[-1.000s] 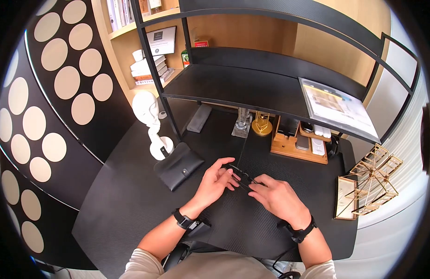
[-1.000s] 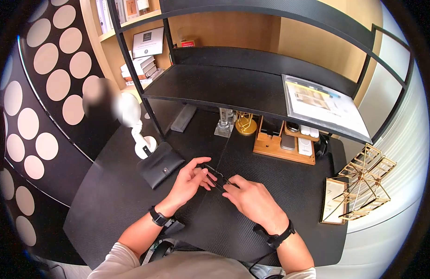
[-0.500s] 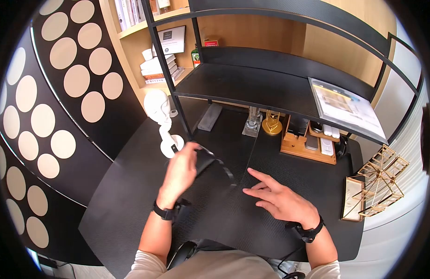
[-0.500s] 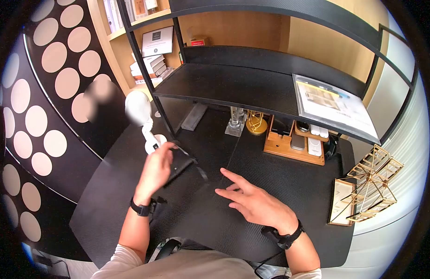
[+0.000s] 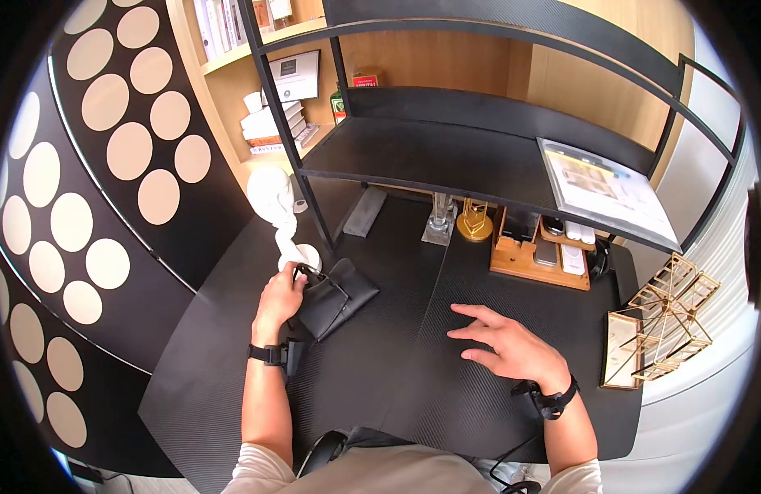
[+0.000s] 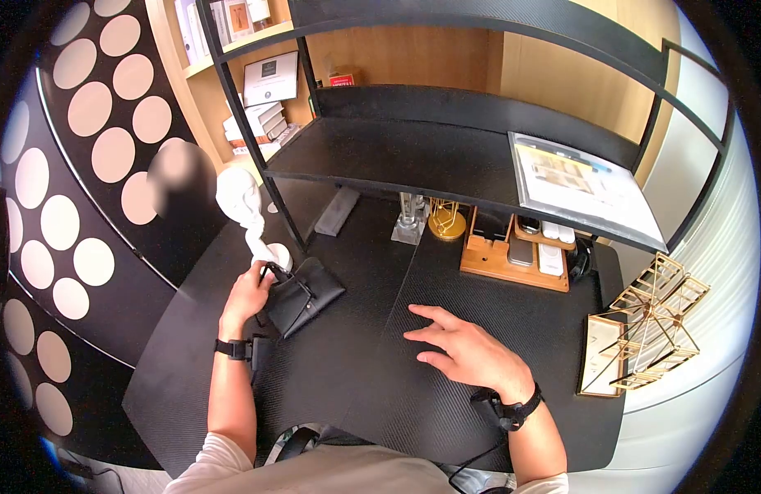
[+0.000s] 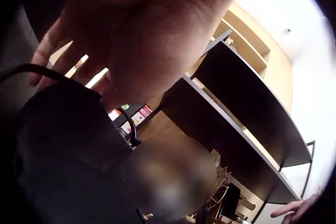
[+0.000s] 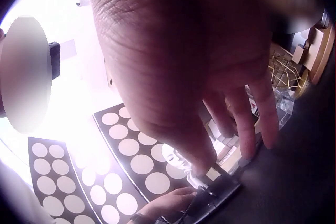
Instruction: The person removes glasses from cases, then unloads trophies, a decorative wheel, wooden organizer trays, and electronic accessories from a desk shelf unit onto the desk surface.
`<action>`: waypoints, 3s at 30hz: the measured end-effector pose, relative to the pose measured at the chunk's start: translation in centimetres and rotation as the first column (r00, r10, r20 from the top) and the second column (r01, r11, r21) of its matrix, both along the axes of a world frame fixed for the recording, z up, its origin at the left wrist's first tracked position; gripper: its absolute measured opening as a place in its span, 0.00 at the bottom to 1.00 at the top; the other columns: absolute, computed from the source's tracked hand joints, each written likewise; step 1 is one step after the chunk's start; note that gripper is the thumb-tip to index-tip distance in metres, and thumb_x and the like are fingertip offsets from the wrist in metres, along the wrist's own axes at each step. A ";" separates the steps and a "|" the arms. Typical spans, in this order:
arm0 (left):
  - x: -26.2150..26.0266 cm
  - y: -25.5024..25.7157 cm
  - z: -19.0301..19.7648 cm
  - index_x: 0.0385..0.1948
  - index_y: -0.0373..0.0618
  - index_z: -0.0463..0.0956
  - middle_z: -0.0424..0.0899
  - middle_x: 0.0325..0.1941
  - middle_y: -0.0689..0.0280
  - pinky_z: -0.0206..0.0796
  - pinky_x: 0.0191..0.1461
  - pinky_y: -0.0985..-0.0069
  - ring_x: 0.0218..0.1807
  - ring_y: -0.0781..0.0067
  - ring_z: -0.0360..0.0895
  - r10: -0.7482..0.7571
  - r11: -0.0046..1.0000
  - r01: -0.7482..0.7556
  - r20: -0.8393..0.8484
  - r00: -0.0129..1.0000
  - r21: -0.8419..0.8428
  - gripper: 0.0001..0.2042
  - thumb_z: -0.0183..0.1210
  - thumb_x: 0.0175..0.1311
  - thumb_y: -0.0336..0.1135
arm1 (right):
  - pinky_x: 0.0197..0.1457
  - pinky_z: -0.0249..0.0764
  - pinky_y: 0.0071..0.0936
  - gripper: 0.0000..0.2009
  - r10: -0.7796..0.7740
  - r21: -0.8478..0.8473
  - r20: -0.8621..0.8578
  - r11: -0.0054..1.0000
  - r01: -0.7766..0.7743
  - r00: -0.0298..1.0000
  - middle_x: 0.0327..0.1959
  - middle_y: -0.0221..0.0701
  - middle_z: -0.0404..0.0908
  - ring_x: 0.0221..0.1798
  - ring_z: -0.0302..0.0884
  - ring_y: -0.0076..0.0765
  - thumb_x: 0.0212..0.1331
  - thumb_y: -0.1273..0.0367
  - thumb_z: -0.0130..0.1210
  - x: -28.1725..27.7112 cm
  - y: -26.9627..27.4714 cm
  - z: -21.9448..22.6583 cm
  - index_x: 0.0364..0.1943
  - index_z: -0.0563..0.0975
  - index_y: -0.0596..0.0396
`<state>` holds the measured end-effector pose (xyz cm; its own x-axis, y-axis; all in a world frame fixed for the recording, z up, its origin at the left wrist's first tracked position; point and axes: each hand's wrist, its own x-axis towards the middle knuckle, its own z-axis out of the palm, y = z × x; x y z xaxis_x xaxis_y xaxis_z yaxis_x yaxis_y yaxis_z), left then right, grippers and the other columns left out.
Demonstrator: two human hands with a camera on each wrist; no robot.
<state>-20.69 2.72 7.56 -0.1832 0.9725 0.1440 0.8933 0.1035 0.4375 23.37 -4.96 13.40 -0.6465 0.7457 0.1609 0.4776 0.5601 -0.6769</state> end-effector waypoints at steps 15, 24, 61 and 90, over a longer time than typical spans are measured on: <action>8.7 2.2 6.8 0.64 0.37 0.75 0.84 0.59 0.45 0.74 0.65 0.54 0.63 0.43 0.81 -0.261 0.944 0.284 -0.149 0.954 0.165 0.24 0.62 0.73 0.42 | 0.52 0.85 0.32 0.18 -0.047 -0.237 -0.062 0.971 0.031 0.997 0.53 0.37 0.89 0.50 0.89 0.35 0.69 0.66 0.67 3.6 4.4 -6.7 0.60 0.84 0.52; 12.5 20.2 1.1 0.73 0.38 0.65 0.83 0.65 0.47 0.76 0.70 0.55 0.69 0.46 0.80 -0.198 0.957 0.087 -0.404 0.893 -0.275 0.32 0.64 0.70 0.39 | 0.52 0.84 0.33 0.18 -0.106 -0.271 -0.017 0.958 0.098 0.994 0.51 0.38 0.91 0.46 0.91 0.35 0.70 0.65 0.66 4.7 4.1 -5.7 0.61 0.84 0.53; 18.9 -2.8 3.1 0.67 0.43 0.75 0.85 0.53 0.60 0.80 0.58 0.67 0.57 0.68 0.83 -0.604 0.638 0.749 0.720 0.342 0.180 0.36 0.79 0.53 0.27 | 0.59 0.80 0.43 0.45 -0.081 0.102 -0.051 0.991 0.086 0.995 0.53 0.43 0.83 0.55 0.84 0.57 0.45 0.58 0.82 3.2 2.0 -1.1 0.71 0.74 0.54; 17.5 -6.0 0.3 0.60 0.42 0.68 0.85 0.57 0.59 0.76 0.65 0.72 0.60 0.71 0.83 -0.360 0.800 0.563 0.917 0.173 0.208 0.31 0.70 0.56 0.09 | 0.42 0.77 0.28 0.09 -0.166 0.115 -0.200 0.975 0.192 0.966 0.47 0.30 0.78 0.38 0.80 0.30 0.60 0.72 0.72 4.1 1.8 0.2 0.42 0.85 0.58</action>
